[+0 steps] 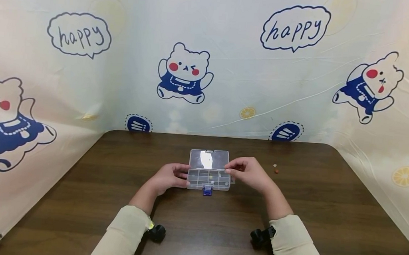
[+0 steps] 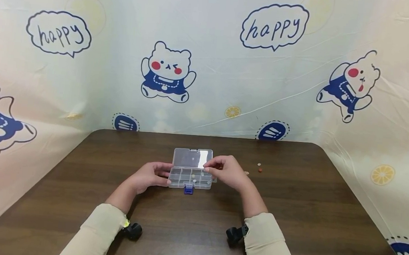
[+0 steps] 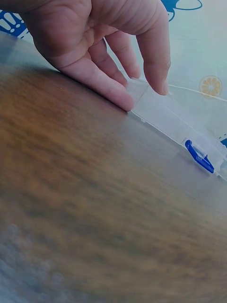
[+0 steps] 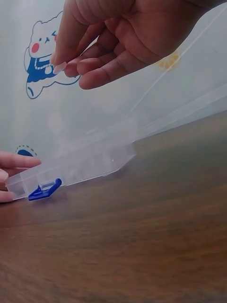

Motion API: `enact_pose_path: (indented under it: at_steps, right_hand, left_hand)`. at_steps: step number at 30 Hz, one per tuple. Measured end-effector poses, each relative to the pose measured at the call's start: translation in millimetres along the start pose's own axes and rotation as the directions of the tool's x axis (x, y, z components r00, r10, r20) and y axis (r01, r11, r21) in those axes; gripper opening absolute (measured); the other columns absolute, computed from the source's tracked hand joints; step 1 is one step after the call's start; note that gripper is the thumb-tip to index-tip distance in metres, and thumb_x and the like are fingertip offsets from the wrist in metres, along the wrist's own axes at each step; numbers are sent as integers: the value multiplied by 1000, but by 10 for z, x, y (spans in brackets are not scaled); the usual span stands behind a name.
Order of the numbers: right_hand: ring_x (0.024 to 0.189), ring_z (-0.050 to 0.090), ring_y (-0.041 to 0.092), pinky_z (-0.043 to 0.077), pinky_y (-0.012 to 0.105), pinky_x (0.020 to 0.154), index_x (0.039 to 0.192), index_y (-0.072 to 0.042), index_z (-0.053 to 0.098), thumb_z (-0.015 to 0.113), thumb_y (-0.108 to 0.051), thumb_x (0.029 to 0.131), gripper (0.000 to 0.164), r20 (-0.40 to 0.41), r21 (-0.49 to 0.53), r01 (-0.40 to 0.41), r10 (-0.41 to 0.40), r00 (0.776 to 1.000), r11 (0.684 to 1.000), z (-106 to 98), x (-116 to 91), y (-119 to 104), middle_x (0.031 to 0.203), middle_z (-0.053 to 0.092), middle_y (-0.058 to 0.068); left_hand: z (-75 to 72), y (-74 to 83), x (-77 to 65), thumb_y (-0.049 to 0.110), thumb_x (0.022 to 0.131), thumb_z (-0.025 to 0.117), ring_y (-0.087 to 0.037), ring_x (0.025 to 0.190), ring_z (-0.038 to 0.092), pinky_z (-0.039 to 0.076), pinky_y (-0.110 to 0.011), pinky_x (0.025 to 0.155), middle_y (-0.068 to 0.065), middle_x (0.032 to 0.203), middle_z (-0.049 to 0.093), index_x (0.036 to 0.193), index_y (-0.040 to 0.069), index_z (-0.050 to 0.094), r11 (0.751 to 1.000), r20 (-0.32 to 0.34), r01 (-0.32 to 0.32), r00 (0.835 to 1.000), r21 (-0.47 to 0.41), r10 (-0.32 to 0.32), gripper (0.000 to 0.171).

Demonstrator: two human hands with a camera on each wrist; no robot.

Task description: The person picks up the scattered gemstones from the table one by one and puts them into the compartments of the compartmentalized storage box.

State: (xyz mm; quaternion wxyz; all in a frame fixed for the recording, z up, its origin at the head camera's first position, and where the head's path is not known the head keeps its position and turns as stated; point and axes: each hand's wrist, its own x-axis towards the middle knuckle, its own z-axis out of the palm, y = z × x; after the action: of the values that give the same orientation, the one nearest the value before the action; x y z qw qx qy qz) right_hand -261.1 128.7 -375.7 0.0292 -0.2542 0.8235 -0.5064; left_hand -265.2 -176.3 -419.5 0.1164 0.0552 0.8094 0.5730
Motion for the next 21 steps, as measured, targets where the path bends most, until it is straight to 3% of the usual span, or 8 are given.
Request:
enact_pose_path:
  at_steps: [6, 14, 21]
  right_hand:
    - [78, 60, 42, 54, 55, 71, 103, -1, 73, 71, -14, 90, 18, 18, 21, -14, 14, 1000, 1000, 37, 54, -25, 91, 67, 17]
    - [76, 64, 30, 54, 54, 74, 104, -1, 72, 70, -15, 91, 19, 34, 35, -1, 0, 999, 999, 97, 149, -56, 93, 67, 19]
    - [78, 63, 37, 54, 53, 74, 105, 2, 71, 68, -10, 92, 18, 47, 47, -12, 10, 999, 999, 158, 216, -102, 94, 65, 24]
  left_hand:
    - [2, 7, -4, 1, 74, 82, -24, 102, 62, 55, -34, 85, -9, 114, 65, 131, 8, 60, 1000, 0, 5, 1000, -3, -5, 61]
    - [5, 23, -9, 0, 75, 82, -22, 100, 62, 55, -34, 84, -8, 112, 66, 131, 8, 61, 1000, -12, 10, 1000, -4, -10, 61]
    - [10, 11, -13, 1, 74, 83, -22, 100, 62, 55, -34, 85, -7, 112, 66, 130, 8, 61, 1000, -14, 4, 1000, 1, -4, 61]
